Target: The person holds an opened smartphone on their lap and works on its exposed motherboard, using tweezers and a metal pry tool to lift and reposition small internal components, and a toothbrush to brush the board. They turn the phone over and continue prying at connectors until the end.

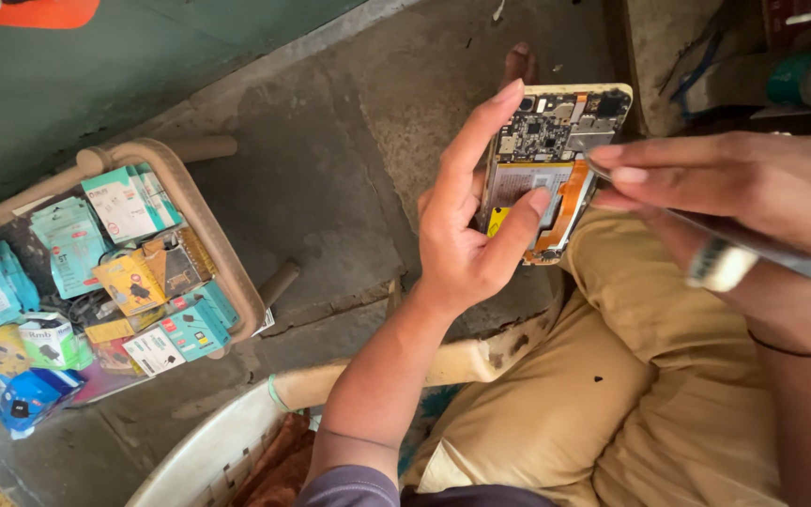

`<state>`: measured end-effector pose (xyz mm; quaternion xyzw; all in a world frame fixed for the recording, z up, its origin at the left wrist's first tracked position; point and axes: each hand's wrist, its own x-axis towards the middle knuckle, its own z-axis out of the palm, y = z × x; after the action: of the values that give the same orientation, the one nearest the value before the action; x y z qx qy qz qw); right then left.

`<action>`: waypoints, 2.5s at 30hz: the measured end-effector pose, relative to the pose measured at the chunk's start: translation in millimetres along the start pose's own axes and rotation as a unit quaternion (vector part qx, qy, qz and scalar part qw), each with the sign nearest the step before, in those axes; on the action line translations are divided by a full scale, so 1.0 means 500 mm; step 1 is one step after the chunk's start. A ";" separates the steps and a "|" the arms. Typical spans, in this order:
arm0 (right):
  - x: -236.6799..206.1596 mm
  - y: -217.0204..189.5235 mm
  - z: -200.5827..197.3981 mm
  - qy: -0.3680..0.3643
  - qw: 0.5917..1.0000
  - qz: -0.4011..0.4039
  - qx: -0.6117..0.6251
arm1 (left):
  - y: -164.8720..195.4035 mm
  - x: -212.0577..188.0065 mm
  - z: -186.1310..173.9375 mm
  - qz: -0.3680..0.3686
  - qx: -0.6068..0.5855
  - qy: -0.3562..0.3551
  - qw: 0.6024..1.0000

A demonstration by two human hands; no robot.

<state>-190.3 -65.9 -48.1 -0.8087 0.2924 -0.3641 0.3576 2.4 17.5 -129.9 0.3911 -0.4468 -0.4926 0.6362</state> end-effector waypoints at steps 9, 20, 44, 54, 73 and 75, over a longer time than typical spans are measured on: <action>0.050 -0.036 0.007 -0.021 0.989 -0.086 -0.122 | 0.004 0.000 0.000 0.004 0.004 0.001 1.000; 0.040 -0.039 0.005 -0.044 0.930 -0.180 -0.319 | 0.011 0.004 -0.001 -0.004 0.012 0.001 1.000; 0.022 0.008 0.017 0.101 0.982 -0.014 -0.160 | 0.008 0.003 0.000 -0.039 -0.042 -0.013 0.998; 0.044 0.001 0.007 0.013 0.978 -0.042 -0.203 | 0.008 0.005 -0.001 0.004 0.034 -0.015 0.999; 0.021 0.006 -0.001 0.021 0.993 0.069 -0.095 | 0.019 -0.004 0.000 0.033 0.127 -0.028 0.991; 0.018 0.000 0.000 0.029 0.991 0.092 -0.089 | 0.018 -0.005 -0.002 0.037 0.124 -0.027 0.991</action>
<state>-185.0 -72.8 -44.8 -0.7958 0.4074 -0.3256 0.3078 5.7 22.0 -122.5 0.4368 -0.5355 -0.4197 0.5884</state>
